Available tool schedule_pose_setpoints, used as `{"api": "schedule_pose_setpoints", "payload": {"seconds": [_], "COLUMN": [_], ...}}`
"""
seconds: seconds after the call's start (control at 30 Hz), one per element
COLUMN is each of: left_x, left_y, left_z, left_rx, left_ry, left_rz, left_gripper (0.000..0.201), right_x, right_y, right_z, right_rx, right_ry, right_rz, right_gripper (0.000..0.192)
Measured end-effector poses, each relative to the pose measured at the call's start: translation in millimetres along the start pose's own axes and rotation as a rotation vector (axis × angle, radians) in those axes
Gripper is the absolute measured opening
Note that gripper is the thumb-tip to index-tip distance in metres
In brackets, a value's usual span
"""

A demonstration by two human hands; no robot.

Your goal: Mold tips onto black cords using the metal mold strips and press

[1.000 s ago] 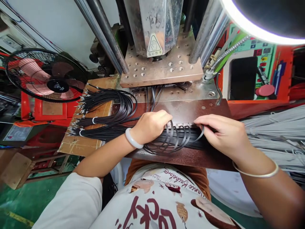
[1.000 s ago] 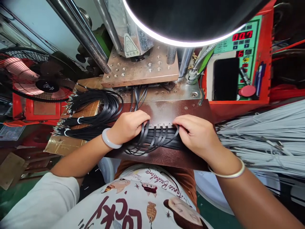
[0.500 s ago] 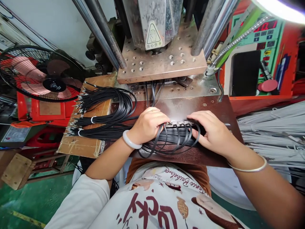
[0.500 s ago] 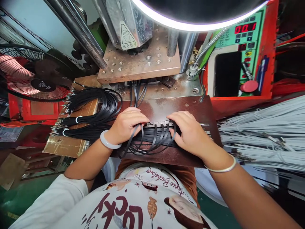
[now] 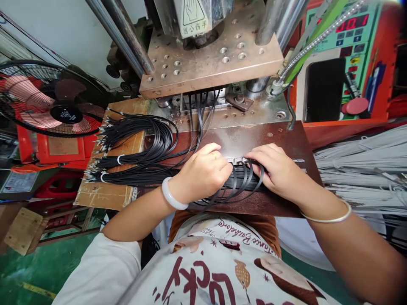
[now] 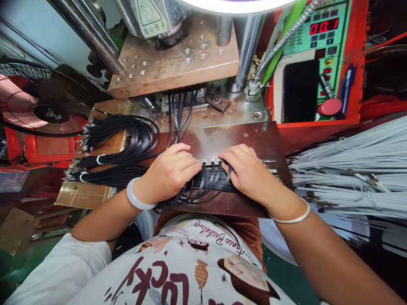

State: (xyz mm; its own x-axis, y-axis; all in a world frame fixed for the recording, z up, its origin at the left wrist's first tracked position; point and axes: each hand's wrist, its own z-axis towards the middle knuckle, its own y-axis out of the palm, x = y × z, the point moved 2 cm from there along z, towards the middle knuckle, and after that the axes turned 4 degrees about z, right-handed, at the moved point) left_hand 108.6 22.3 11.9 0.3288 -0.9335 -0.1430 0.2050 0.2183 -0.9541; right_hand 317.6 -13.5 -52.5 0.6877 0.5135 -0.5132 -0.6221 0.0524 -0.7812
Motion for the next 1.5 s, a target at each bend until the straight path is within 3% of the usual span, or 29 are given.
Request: {"api": "schedule_pose_setpoints", "payload": {"seconds": [0.17, 0.27, 0.33, 0.47, 0.6, 0.77, 1.0, 1.17, 1.27, 1.33, 1.4, 1.5], "left_x": [-6.6, -19.5, -28.5, -38.6, -37.0, -25.1, 1.7, 6.9, -22.4, -62.2, -113.0, -185.8], "left_y": [3.0, 7.4, 16.4, 41.6, 45.7, 35.4, 32.0, 25.3, 8.4, 3.5, 10.0, 34.1], "left_z": [-0.9, -5.2, -8.0, -10.2, -11.0, -9.3, -3.2, -6.8, -24.1, -33.3, -32.4, -8.8], "left_rx": [0.010, 0.143, 0.237, 0.212, 0.267, 0.250, 0.125, 0.080, 0.117, 0.056, -0.090, -0.248], "left_ry": [-0.056, -0.258, -0.360, -0.355, -0.398, -0.373, -0.286, -0.302, -0.370, -0.466, -0.585, -0.718], "left_rz": [-0.042, -0.076, -0.231, -0.521, -0.618, -0.513, -0.108, -0.220, -0.375, -0.355, -0.245, -0.059], "left_gripper": [0.024, 0.021, 0.020, 0.017, 0.013, 0.015, 0.026, 0.025, 0.033, 0.042, 0.047, 0.050], "right_x": [1.5, 5.8, 9.3, 14.2, 15.6, 15.7, 13.6, 9.3, 14.6, 24.0, 35.5, 48.9], "right_y": [-1.1, -4.4, -6.2, -7.0, -6.8, -8.7, -4.9, -11.6, -32.0, -43.1, -42.3, -16.7], "right_z": [-1.4, -3.9, -5.4, -6.3, -5.5, -5.8, -4.0, -8.8, -7.2, 10.7, 50.0, 142.1], "right_rx": [0.025, 0.031, 0.034, 0.039, 0.031, 0.014, 0.020, 0.042, 0.052, 0.068, 0.061, 0.059], "right_ry": [-0.012, 0.009, 0.025, 0.024, 0.024, 0.023, 0.036, 0.033, 0.021, 0.012, -0.014, -0.024], "right_rz": [-0.077, -0.128, -0.149, -0.131, -0.114, -0.099, -0.104, -0.104, -0.140, -0.158, -0.164, -0.190], "right_gripper": [0.019, 0.021, 0.021, 0.020, 0.020, 0.020, 0.019, 0.021, 0.024, 0.022, 0.022, 0.026]}}
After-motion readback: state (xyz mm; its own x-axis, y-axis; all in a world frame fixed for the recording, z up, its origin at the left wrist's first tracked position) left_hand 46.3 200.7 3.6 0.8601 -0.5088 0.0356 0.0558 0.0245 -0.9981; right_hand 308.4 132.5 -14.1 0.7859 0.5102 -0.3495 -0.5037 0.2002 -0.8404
